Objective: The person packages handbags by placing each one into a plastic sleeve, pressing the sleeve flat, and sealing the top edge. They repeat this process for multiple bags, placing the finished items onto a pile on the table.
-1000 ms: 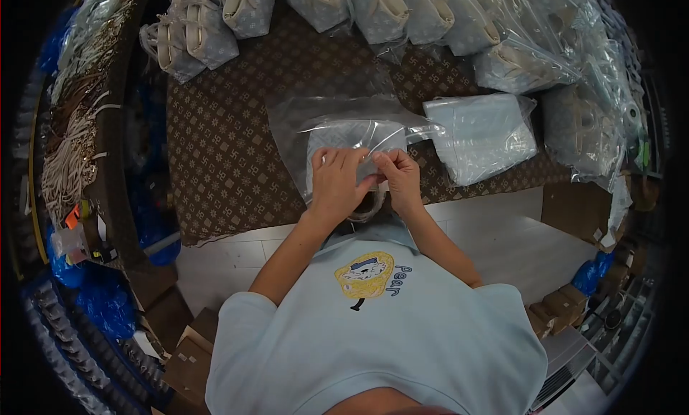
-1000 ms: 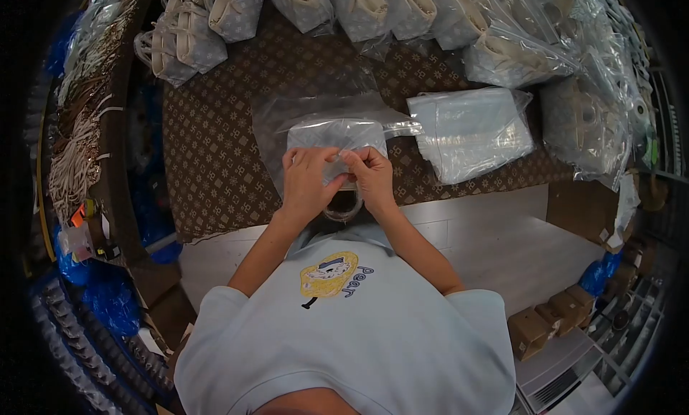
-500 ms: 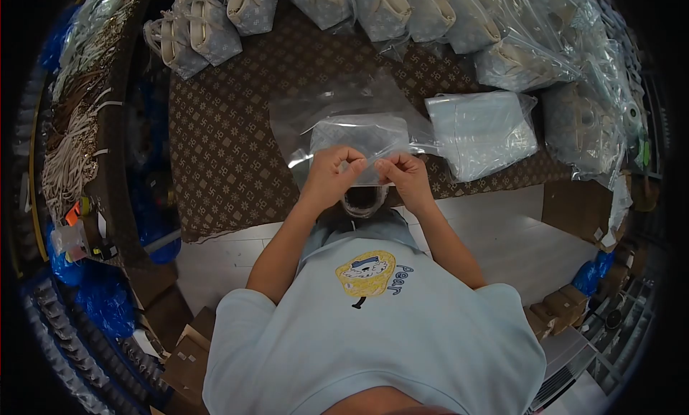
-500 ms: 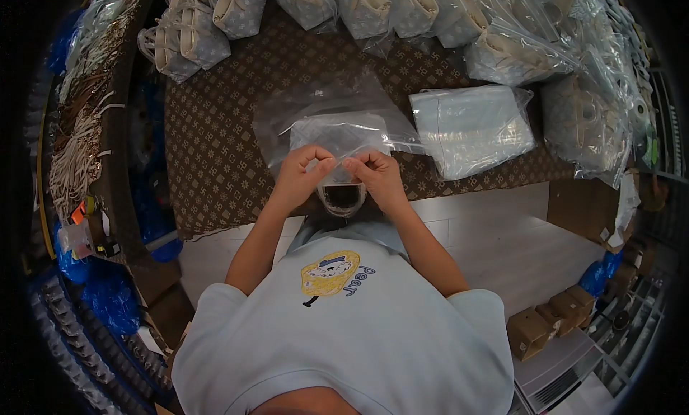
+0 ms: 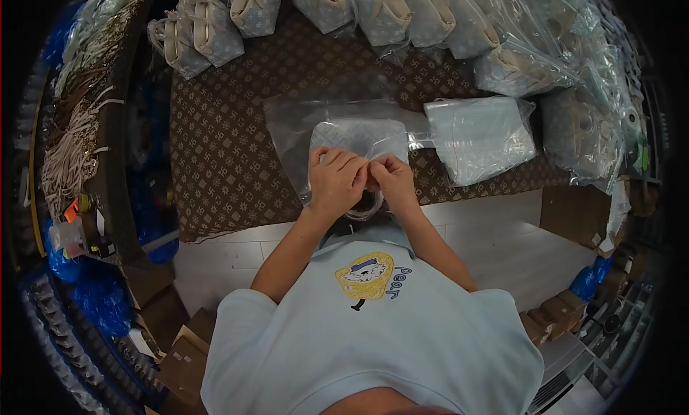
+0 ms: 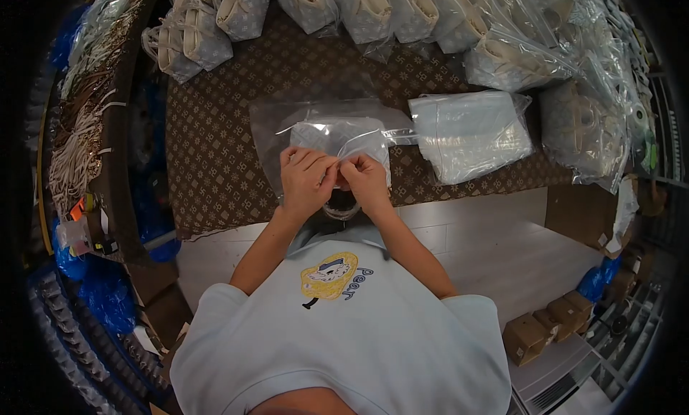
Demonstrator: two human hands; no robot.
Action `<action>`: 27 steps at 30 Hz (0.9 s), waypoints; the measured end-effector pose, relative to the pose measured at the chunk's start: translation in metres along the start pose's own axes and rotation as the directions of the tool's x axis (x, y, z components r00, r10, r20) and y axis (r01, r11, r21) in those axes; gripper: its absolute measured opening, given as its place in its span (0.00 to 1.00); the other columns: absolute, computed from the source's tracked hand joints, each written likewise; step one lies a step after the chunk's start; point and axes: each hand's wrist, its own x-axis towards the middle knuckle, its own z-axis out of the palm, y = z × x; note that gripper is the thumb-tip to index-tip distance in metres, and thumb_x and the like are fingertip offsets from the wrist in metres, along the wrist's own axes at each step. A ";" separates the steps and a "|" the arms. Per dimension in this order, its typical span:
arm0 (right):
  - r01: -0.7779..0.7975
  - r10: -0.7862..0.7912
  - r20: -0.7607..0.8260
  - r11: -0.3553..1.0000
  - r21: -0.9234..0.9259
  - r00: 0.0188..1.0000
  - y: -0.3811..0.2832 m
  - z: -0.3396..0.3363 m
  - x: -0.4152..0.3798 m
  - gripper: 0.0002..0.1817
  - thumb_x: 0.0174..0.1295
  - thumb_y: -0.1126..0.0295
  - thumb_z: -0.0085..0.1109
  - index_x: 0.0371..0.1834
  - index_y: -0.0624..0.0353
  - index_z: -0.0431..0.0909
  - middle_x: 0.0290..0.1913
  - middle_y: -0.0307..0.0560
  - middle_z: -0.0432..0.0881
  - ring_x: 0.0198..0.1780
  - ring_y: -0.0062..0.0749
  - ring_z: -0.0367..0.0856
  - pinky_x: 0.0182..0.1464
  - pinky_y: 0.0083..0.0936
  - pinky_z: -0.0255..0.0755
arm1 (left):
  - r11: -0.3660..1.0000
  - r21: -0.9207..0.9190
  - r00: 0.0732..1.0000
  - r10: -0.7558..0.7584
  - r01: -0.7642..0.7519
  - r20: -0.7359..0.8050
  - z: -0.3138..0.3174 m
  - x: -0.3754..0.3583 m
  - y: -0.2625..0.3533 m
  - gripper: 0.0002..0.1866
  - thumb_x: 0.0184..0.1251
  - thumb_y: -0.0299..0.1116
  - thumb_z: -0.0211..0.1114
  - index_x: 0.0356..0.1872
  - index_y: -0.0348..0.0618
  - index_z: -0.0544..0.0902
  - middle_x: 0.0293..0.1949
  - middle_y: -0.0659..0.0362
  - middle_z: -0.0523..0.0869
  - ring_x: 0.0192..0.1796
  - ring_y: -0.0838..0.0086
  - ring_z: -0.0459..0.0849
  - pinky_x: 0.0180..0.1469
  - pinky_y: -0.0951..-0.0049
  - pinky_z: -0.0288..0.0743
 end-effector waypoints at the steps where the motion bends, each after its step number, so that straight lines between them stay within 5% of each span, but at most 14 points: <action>1: 0.005 -0.005 0.003 1.000 -0.010 1.000 0.002 -0.003 0.004 0.09 0.61 0.72 0.54 0.26 0.66 0.75 0.26 0.42 0.80 0.25 0.20 0.78 0.30 0.14 0.73 | 1.000 0.018 1.000 -0.007 0.007 -0.003 0.002 -0.005 -0.003 0.05 0.48 0.25 0.66 0.28 0.46 0.81 0.28 0.64 0.82 0.34 0.71 0.79 0.47 0.66 0.63; 4: -0.084 0.081 -0.030 0.989 -0.125 0.996 0.020 -0.014 0.011 0.10 0.59 0.70 0.55 0.26 0.66 0.76 0.22 0.42 0.79 0.22 0.21 0.77 0.26 0.16 0.71 | 0.999 0.037 0.996 -0.013 0.016 -0.084 -0.011 0.007 0.004 0.05 0.48 0.26 0.65 0.28 0.47 0.80 0.29 0.64 0.82 0.35 0.71 0.79 0.48 0.65 0.63; 6: -0.119 0.124 -0.021 0.877 -0.466 0.992 0.024 -0.030 0.006 0.08 0.60 0.70 0.54 0.28 0.65 0.76 0.21 0.39 0.78 0.20 0.19 0.74 0.24 0.17 0.69 | 0.999 0.044 0.983 -0.015 0.023 -0.181 -0.016 0.015 0.001 0.05 0.49 0.27 0.65 0.29 0.47 0.80 0.30 0.65 0.82 0.36 0.72 0.79 0.48 0.64 0.63; 8: -0.010 0.050 0.059 0.836 -0.549 0.997 0.000 -0.021 -0.026 0.07 0.57 0.70 0.60 0.29 0.63 0.77 0.20 0.41 0.79 0.20 0.22 0.75 0.23 0.19 0.68 | 0.985 0.155 0.994 -0.058 0.071 -0.088 -0.020 0.014 -0.010 0.06 0.49 0.26 0.66 0.29 0.47 0.79 0.29 0.65 0.81 0.37 0.71 0.78 0.49 0.63 0.63; 9: 0.290 -0.262 0.153 0.634 -0.717 0.953 -0.023 -0.014 -0.038 0.07 0.54 0.69 0.63 0.30 0.61 0.78 0.21 0.42 0.78 0.21 0.25 0.76 0.24 0.20 0.69 | 0.985 0.160 0.994 -0.053 0.068 -0.096 -0.021 0.013 -0.012 0.06 0.49 0.26 0.66 0.29 0.47 0.79 0.29 0.65 0.81 0.37 0.71 0.78 0.49 0.63 0.63; 10: 0.506 -0.514 0.304 0.313 -0.804 0.802 -0.040 -0.009 -0.043 0.08 0.50 0.69 0.66 0.30 0.59 0.78 0.22 0.43 0.78 0.23 0.28 0.76 0.24 0.22 0.69 | 0.986 0.158 0.997 -0.047 0.056 -0.057 -0.022 0.011 -0.012 0.07 0.48 0.26 0.66 0.30 0.47 0.80 0.30 0.65 0.81 0.37 0.71 0.78 0.49 0.64 0.63; 11: 0.500 -0.511 0.298 0.320 -0.804 0.806 -0.050 -0.002 -0.042 0.08 0.50 0.69 0.66 0.30 0.59 0.78 0.22 0.43 0.78 0.23 0.28 0.76 0.24 0.22 0.69 | 0.987 0.151 0.999 -0.049 0.049 -0.003 -0.024 0.005 -0.009 0.07 0.48 0.26 0.66 0.30 0.47 0.80 0.30 0.65 0.82 0.38 0.71 0.78 0.49 0.64 0.63; 13: 0.536 -0.714 0.425 -0.083 -0.840 0.557 -0.067 0.010 -0.024 0.10 0.44 0.68 0.70 0.30 0.54 0.80 0.25 0.41 0.76 0.28 0.32 0.76 0.27 0.25 0.70 | 0.991 0.132 0.999 -0.017 0.013 0.030 -0.028 0.002 0.000 0.07 0.48 0.26 0.66 0.31 0.47 0.80 0.30 0.65 0.81 0.37 0.71 0.78 0.49 0.65 0.63; 21: 0.572 -0.531 0.558 -0.160 -0.805 0.638 -0.070 -0.028 0.008 0.05 0.47 0.69 0.66 0.26 0.51 0.79 0.27 0.37 0.75 0.31 0.34 0.78 0.30 0.29 0.72 | 0.939 0.343 0.984 -0.080 0.020 0.162 -0.056 -0.016 -0.029 0.06 0.50 0.28 0.66 0.31 0.47 0.83 0.29 0.65 0.78 0.36 0.70 0.76 0.46 0.67 0.63; 27: 0.350 -0.477 0.416 -0.226 -0.909 0.774 -0.090 -0.064 0.041 0.05 0.55 0.67 0.61 0.25 0.53 0.78 0.28 0.39 0.77 0.30 0.38 0.78 0.30 0.31 0.72 | 0.776 0.621 0.940 -0.284 0.110 0.188 -0.084 -0.028 -0.078 0.03 0.56 0.31 0.61 0.29 0.48 0.83 0.30 0.64 0.79 0.34 0.67 0.78 0.39 0.65 0.68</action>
